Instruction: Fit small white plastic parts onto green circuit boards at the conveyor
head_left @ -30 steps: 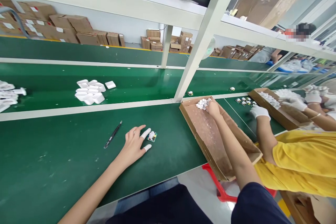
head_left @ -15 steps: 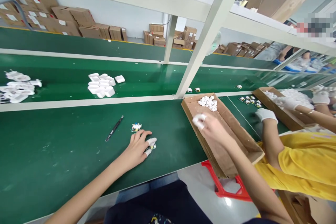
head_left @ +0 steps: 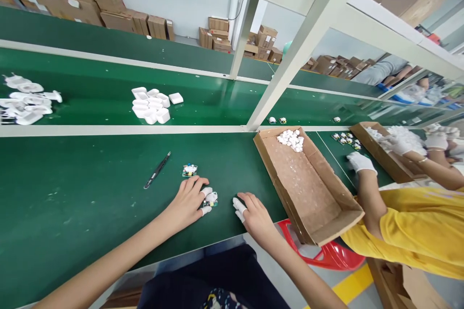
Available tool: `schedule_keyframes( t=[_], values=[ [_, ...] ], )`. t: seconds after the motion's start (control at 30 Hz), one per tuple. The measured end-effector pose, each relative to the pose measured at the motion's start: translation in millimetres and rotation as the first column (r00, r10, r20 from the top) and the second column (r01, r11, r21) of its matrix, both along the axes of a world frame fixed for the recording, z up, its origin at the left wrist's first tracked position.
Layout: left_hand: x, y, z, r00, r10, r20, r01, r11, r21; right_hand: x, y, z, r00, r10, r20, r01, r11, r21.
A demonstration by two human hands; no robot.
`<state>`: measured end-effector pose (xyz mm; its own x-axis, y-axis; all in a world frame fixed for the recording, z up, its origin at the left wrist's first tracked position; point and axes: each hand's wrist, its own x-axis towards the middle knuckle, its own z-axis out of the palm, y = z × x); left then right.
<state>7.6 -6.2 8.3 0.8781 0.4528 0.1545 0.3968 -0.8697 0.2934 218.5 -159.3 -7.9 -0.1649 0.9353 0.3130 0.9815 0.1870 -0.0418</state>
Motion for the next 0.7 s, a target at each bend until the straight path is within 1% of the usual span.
schedule_keyframes(
  t=[0.1, 0.2, 0.33, 0.4, 0.47, 0.57, 0.63, 0.7],
  values=[
    [-3, 0, -7.5, 0.998, 0.022, 0.061, -0.02, 0.999, -0.029, 5, 2, 3.5, 0.989, -0.038, -0.14, 0.032, 0.999, -0.043],
    [-5, 1, -13.0, 0.995, 0.051, 0.086, -0.044, 0.996, -0.073, 12, 4, 5.2, 0.962, -0.067, -0.265, 0.045, 0.995, -0.09],
    [-5, 0, -14.6, 0.994, 0.065, 0.091, -0.053, 0.99, -0.13, 19, 1, 6.5, 0.941, -0.058, -0.333, 0.019, 0.993, -0.119],
    [-4, -1, -13.2, 0.994, 0.063, 0.093, -0.048, 0.987, -0.151, 18, -1, 10.0, 0.915, -0.078, -0.395, 0.03, 0.992, -0.124],
    [-4, -2, -11.6, 0.994, 0.061, 0.091, -0.045, 0.984, -0.172, 13, 1, 15.7, 0.868, -0.11, -0.485, 0.053, 0.99, -0.13],
    [-4, -3, -10.4, 0.995, 0.052, 0.082, -0.034, 0.979, -0.203, -3, 13, 22.3, 0.801, -0.133, -0.584, 0.068, 0.989, -0.132],
    [-4, -3, -10.7, 0.996, 0.046, 0.08, -0.029, 0.977, -0.212, -15, 23, 21.7, 0.796, -0.112, -0.595, 0.047, 0.991, -0.125],
    [-4, -3, -11.7, 0.996, 0.049, 0.081, -0.03, 0.976, -0.215, -26, 32, 17.1, 0.819, -0.084, -0.568, 0.019, 0.993, -0.119]
  ],
)
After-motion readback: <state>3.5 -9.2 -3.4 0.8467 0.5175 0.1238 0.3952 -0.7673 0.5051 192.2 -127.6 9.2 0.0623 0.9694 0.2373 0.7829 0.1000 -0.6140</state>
